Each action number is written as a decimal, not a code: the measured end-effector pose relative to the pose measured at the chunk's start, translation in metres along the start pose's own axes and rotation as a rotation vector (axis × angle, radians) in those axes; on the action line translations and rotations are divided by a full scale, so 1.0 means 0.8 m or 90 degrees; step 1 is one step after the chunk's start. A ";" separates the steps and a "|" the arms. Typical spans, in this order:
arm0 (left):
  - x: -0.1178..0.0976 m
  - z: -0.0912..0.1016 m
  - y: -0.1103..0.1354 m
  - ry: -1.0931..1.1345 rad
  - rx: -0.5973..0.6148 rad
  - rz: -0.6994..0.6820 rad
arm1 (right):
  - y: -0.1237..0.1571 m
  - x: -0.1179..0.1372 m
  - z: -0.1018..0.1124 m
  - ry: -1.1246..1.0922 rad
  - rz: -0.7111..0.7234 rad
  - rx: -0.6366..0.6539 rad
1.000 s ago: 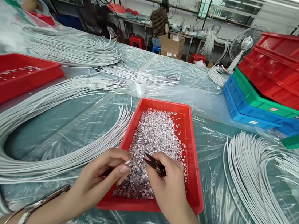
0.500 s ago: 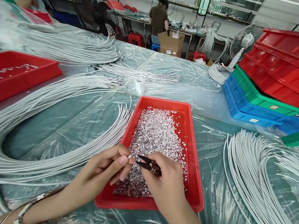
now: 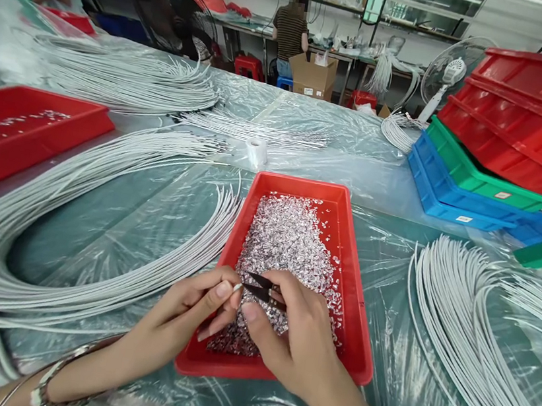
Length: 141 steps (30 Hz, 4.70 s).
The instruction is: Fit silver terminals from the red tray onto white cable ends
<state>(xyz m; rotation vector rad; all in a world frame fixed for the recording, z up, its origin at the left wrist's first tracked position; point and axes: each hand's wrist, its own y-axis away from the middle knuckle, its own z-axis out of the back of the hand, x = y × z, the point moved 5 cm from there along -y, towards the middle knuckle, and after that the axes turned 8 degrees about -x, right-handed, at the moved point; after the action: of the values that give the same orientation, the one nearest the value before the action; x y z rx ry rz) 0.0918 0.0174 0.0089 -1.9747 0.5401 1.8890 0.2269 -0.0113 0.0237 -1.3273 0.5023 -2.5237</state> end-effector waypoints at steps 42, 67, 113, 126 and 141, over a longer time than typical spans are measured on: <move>-0.005 0.003 0.016 -0.237 -0.042 -0.263 | 0.005 0.004 -0.001 -0.139 -0.148 0.138; 0.007 -0.010 0.002 0.059 0.145 0.083 | 0.000 0.008 0.013 -0.109 0.021 0.105; 0.004 -0.015 0.010 -0.535 0.195 -0.300 | 0.002 -0.009 0.012 -0.015 -0.161 0.293; -0.001 -0.017 0.017 -0.622 0.177 -0.424 | 0.006 -0.016 0.007 -0.146 -0.257 0.303; -0.008 -0.018 0.024 -0.598 0.118 -0.552 | 0.010 -0.023 0.004 -0.319 -0.395 0.293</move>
<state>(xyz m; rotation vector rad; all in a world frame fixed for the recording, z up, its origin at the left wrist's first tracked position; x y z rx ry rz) 0.0947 -0.0062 0.0158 -0.7728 -0.3532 1.7725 0.2401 -0.0120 0.0081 -2.0213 -0.6423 -2.3348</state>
